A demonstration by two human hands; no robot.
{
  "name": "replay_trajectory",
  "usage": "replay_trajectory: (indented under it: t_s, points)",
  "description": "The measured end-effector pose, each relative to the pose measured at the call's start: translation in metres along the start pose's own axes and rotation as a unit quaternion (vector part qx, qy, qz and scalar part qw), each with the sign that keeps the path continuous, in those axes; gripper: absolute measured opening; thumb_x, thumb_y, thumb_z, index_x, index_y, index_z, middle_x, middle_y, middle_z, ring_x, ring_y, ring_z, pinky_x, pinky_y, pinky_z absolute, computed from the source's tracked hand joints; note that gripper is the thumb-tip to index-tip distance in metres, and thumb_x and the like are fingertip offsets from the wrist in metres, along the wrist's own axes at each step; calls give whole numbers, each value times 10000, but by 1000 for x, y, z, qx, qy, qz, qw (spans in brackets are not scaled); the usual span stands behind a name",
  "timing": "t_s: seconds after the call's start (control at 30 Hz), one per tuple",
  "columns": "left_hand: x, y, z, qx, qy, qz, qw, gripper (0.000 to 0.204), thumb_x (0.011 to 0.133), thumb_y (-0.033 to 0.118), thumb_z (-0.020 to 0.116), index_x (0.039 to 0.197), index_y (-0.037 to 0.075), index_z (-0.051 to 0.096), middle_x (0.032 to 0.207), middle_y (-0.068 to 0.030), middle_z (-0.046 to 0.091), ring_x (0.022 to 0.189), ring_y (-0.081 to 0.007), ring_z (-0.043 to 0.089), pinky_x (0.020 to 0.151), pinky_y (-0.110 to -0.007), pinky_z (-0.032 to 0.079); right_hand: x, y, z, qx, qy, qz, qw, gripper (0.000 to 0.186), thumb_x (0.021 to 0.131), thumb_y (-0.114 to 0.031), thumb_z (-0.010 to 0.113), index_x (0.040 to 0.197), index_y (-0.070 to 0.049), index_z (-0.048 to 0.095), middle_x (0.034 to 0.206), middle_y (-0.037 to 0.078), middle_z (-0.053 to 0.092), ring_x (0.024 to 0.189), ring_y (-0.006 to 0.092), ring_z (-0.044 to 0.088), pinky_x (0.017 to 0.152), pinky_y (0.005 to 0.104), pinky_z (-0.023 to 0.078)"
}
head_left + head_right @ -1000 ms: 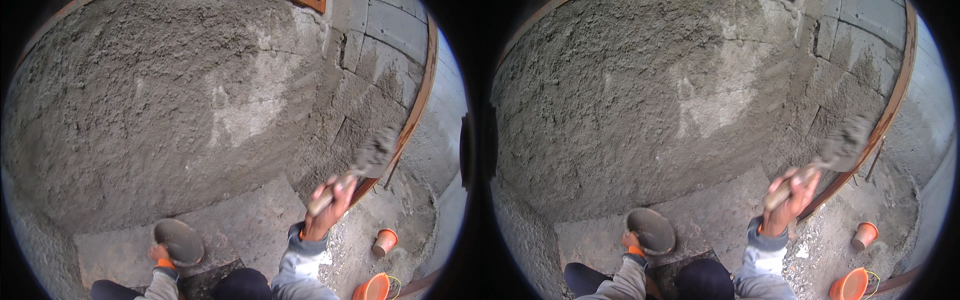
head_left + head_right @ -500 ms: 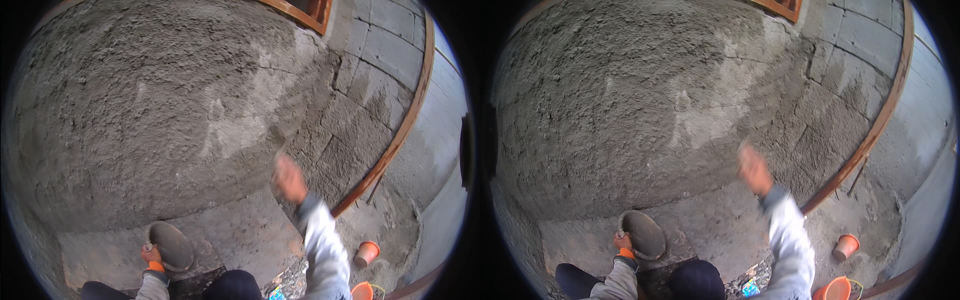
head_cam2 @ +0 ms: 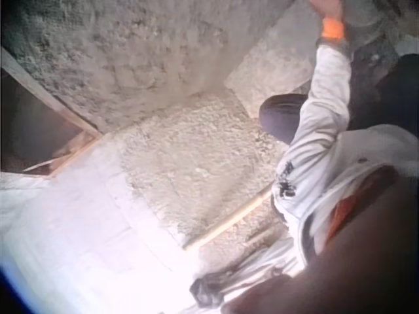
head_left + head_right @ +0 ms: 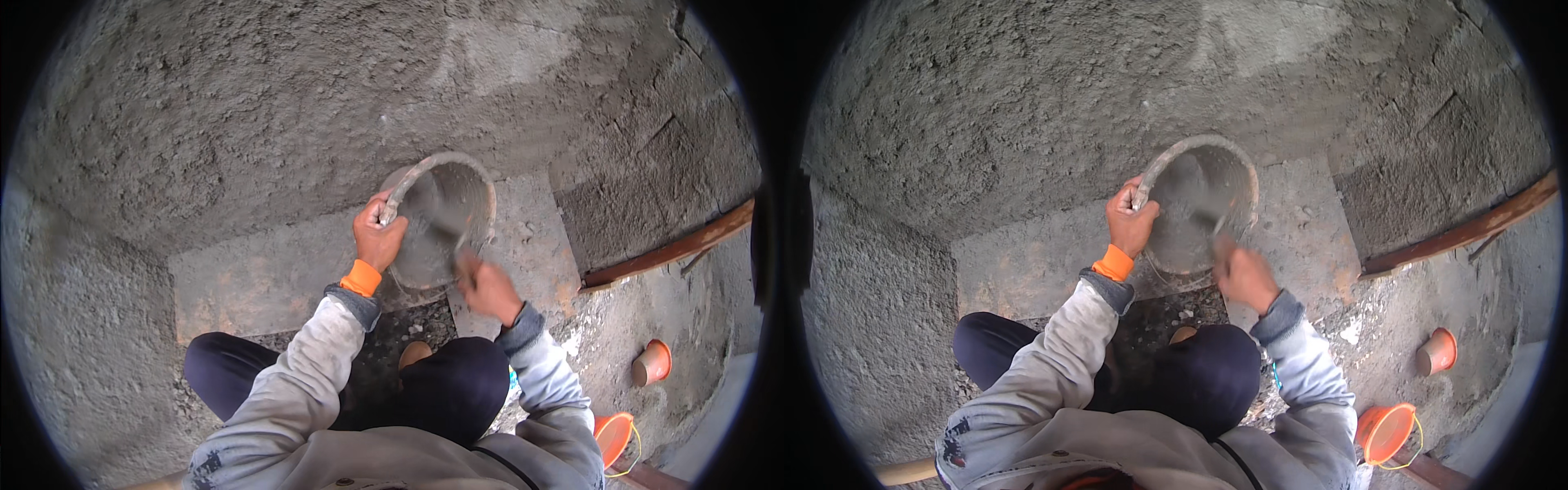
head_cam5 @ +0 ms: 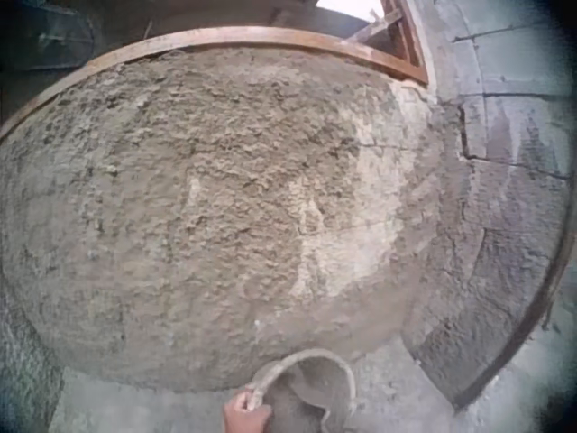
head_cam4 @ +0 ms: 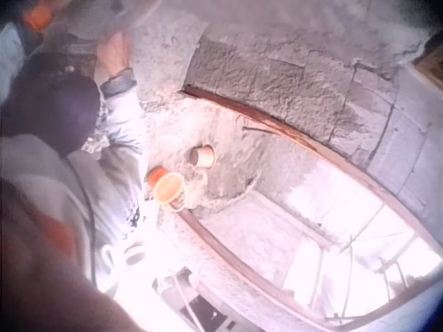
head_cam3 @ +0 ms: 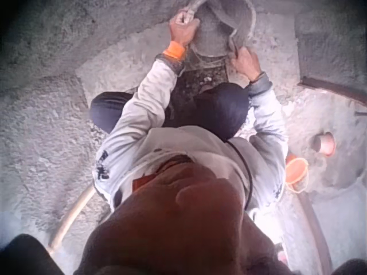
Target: The person applies wet plaster from a bucket onto a wall by hand and using a trowel, then uses a metal tool to scrape and level the surface.
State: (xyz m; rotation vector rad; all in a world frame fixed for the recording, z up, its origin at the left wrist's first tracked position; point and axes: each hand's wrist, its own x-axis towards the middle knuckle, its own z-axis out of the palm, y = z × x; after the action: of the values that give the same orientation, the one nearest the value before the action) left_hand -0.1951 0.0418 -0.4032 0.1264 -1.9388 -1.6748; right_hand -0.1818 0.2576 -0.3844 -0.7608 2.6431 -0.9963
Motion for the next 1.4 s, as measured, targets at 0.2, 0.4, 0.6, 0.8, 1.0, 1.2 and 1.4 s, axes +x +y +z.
replay_trajectory:
  t_s: [0.2,0.4,0.6,0.8,1.0,1.2,1.4]
  points:
    - [15,25,22,9,-25,102,994,145,624,-25,575,626,-17,430,1078,-134,629,864,-137,571,720,-259,439,-3,16,3,-107,13,-43,993,417,724,-131,565,1121,-18,504,736,232,621,710,411,621,671,488,502]
    - [12,42,32,44,-27,129,990,157,601,-25,590,616,-7,435,1060,-141,640,960,-208,608,798,-276,447,11,-4,-9,-143,29,118,982,445,731,-136,553,1147,5,483,795,265,620,769,404,627,686,479,503]
    - [8,53,44,116,-64,284,950,158,598,-32,577,605,6,424,1032,-152,643,943,-269,623,822,-319,464,0,25,-33,-33,175,3,984,482,753,-125,545,1202,26,454,801,272,615,604,355,635,528,431,514]
    - [7,80,34,97,-119,311,938,203,587,-32,583,599,27,389,1027,-168,637,991,-269,606,825,-338,462,-9,21,-44,587,-129,158,783,449,830,-116,477,1259,6,426,670,77,511,425,178,520,351,268,434]
    - [8,60,44,-55,-57,136,988,236,592,-47,628,618,35,408,1123,-147,569,932,-141,520,795,-276,412,-10,33,5,904,-223,42,363,574,865,-228,441,1364,-8,262,760,90,472,402,171,480,354,279,415]
    - [1,-2,58,-115,93,-77,986,301,660,-9,685,944,-1,584,1011,-83,593,906,-146,538,794,-285,421,-9,40,21,939,-203,22,276,635,863,-255,438,1398,-23,187,781,69,486,452,144,483,387,291,412]
    - [-9,-38,-3,-66,181,-285,939,324,608,143,678,900,19,613,878,-77,602,820,-216,556,735,-353,451,-34,38,-57,935,-46,-74,345,628,826,-212,460,1373,-14,222,777,76,501,444,144,493,395,300,435]
